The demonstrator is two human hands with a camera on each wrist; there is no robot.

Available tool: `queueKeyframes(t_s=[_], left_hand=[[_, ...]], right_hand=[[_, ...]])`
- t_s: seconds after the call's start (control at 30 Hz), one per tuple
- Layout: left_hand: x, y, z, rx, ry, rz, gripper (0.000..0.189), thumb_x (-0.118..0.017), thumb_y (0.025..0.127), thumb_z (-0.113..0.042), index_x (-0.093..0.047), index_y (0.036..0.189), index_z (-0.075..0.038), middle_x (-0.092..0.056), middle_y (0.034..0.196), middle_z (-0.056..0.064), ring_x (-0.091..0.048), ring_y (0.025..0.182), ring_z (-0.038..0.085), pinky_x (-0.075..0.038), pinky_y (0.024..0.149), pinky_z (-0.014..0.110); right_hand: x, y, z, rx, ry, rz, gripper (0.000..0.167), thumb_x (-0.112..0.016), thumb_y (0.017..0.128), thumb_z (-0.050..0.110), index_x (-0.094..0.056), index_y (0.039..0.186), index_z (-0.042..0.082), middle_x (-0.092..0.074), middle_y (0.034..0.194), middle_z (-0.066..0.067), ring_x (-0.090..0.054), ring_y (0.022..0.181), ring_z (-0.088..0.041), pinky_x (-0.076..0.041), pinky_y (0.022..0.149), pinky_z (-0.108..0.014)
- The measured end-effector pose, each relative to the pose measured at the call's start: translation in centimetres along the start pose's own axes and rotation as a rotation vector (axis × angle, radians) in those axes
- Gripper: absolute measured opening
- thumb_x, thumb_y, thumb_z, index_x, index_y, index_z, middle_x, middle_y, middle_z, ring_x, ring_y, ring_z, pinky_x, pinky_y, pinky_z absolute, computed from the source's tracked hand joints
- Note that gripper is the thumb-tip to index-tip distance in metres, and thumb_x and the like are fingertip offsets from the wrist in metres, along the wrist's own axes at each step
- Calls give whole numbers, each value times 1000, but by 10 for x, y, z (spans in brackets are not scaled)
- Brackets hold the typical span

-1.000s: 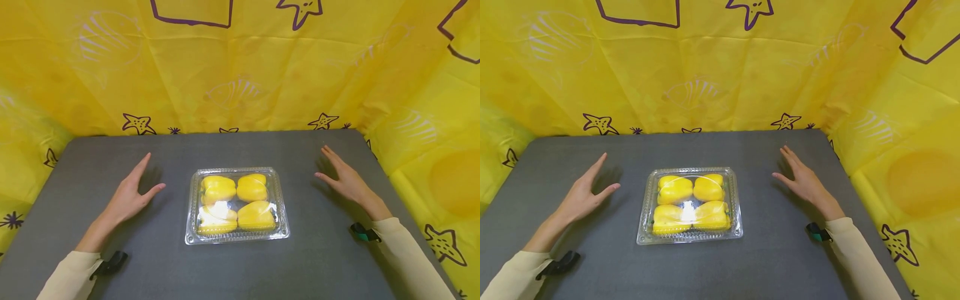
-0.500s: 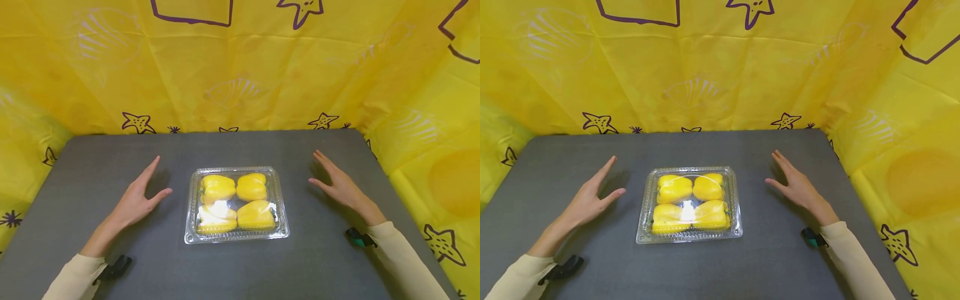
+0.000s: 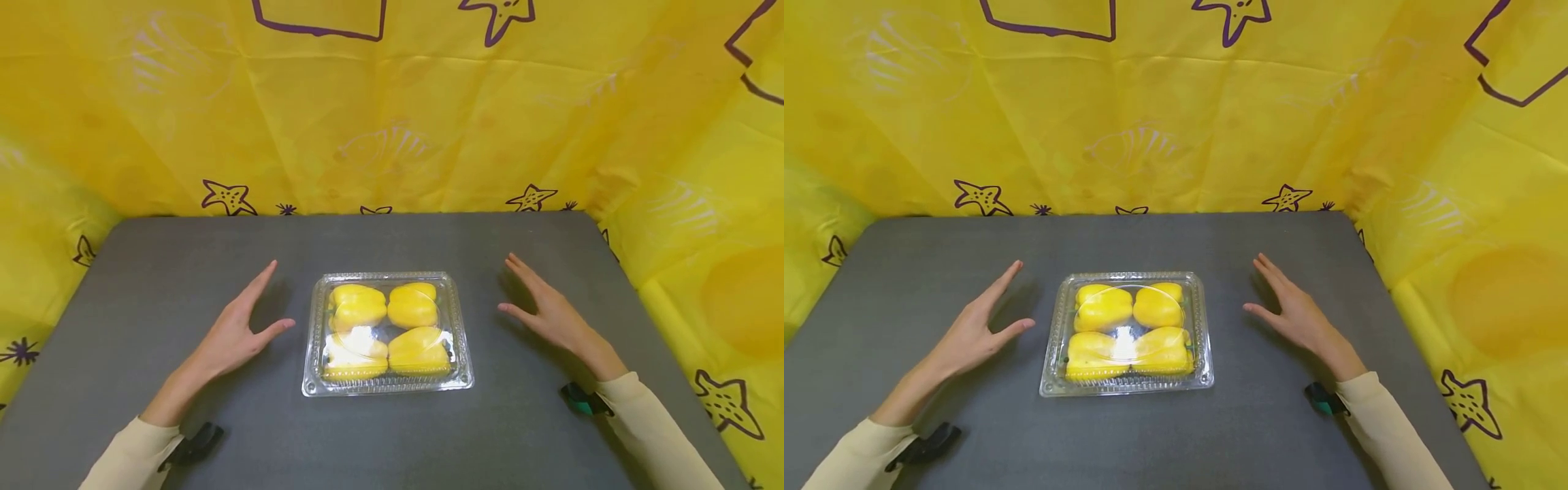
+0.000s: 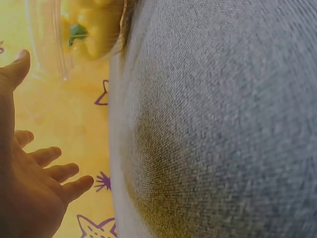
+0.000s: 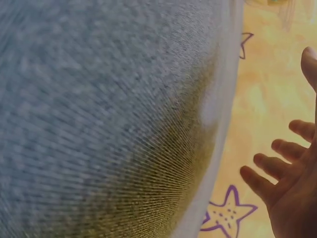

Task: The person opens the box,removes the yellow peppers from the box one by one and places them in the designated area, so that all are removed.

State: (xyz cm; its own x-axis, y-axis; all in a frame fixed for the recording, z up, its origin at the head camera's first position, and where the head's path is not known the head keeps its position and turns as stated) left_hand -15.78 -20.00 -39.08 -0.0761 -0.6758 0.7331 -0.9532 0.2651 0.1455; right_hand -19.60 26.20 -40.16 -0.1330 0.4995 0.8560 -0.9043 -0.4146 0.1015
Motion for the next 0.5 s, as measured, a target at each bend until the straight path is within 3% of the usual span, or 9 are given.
queueKeyframes(t_s=[0.27,0.5], left_hand=[[-10,0,-8,-36,-9,16,97,-77,85,-32,-12,158,-29,-23,161,9,-26,143,39,-28,108,65],[-18,1,-12,-23,-15,37,100,-75,86,-34,-7,158,-29,-22,161,9,-23,145,37,-26,108,66]], right_hand=[[-3,-1,9,28,25,6,83,-70,91,31,-20,157,26,-14,163,2,-23,146,-33,-30,107,-65],[-10,-4,23,41,42,30,87,-72,89,33,-17,157,32,-13,163,8,-24,146,-28,-31,109,-60]])
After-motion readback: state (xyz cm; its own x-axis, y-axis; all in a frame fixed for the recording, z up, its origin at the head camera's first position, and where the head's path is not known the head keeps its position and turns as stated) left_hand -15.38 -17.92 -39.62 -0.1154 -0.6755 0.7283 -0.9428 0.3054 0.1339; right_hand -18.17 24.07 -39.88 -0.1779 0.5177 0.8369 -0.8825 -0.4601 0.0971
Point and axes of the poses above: each hand's wrist, its own y-axis towards the middle knuckle, its own x-axis out of the back of the hand, z = x × y, the point moved 9 cm from there along y, towards the middle knuckle
